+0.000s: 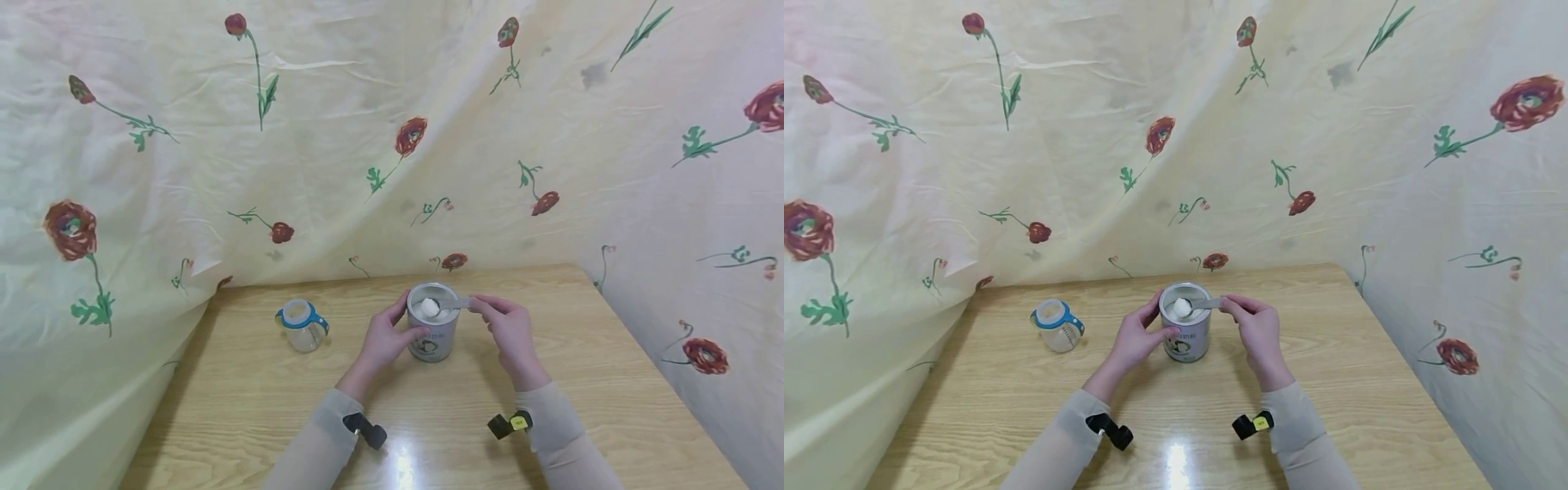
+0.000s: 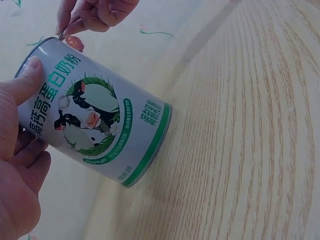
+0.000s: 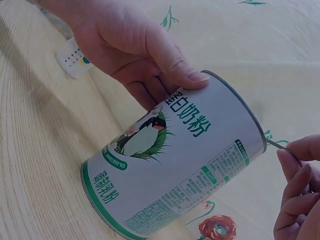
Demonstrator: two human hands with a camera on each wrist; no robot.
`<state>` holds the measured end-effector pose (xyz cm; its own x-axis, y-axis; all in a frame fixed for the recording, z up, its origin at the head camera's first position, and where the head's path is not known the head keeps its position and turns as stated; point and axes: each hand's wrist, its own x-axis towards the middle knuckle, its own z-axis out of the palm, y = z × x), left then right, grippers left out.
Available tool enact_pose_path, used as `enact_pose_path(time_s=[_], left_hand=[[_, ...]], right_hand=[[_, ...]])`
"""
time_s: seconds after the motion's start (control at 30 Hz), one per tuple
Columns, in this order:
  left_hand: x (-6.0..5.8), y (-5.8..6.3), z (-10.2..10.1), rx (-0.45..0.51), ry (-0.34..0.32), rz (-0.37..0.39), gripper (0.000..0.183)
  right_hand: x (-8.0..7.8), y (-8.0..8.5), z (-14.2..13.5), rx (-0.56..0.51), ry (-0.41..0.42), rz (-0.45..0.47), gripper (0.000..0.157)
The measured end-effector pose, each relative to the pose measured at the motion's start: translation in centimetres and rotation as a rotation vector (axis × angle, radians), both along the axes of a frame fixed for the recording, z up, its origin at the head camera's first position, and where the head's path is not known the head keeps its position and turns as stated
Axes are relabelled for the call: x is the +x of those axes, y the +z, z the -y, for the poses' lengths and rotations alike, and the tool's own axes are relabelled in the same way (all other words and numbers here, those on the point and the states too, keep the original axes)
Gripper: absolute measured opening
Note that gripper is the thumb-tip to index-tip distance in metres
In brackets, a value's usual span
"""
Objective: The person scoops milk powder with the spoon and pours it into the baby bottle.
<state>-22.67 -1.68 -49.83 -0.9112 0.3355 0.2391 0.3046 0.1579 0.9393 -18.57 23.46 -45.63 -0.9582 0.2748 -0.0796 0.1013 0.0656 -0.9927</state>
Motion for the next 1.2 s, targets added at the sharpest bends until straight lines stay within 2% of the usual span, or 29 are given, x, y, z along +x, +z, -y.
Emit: enact_pose_path(time_s=[0.37, 0.7, 0.87, 1.0, 1.2], left_hand=[[0.2, 0.3, 0.6, -0.011, -0.002, 0.012, 0.087], [0.4, 1.2, 1.6, -0.041, -0.004, 0.028, 0.085], [0.4, 1.3, 1.7, -0.052, -0.009, 0.024, 0.086], [0.8, 1.5, 2.3, -0.087, 0.014, 0.027, 0.085], [1.4, 2.8, 4.7, -0.145, 0.075, -0.013, 0.082]], right_hand=[[-0.2, 0.2, 0.4, -0.043, -0.022, 0.005, 0.035], [-0.3, 0.8, 0.7, -0.161, -0.035, -0.001, 0.019], [-0.2, 0.9, 0.5, -0.225, -0.051, 0.002, 0.02], [-0.1, 1.0, 0.3, -0.286, -0.053, 0.004, 0.018], [0.1, 1.1, 0.1, -0.392, -0.025, 0.004, 0.005]])
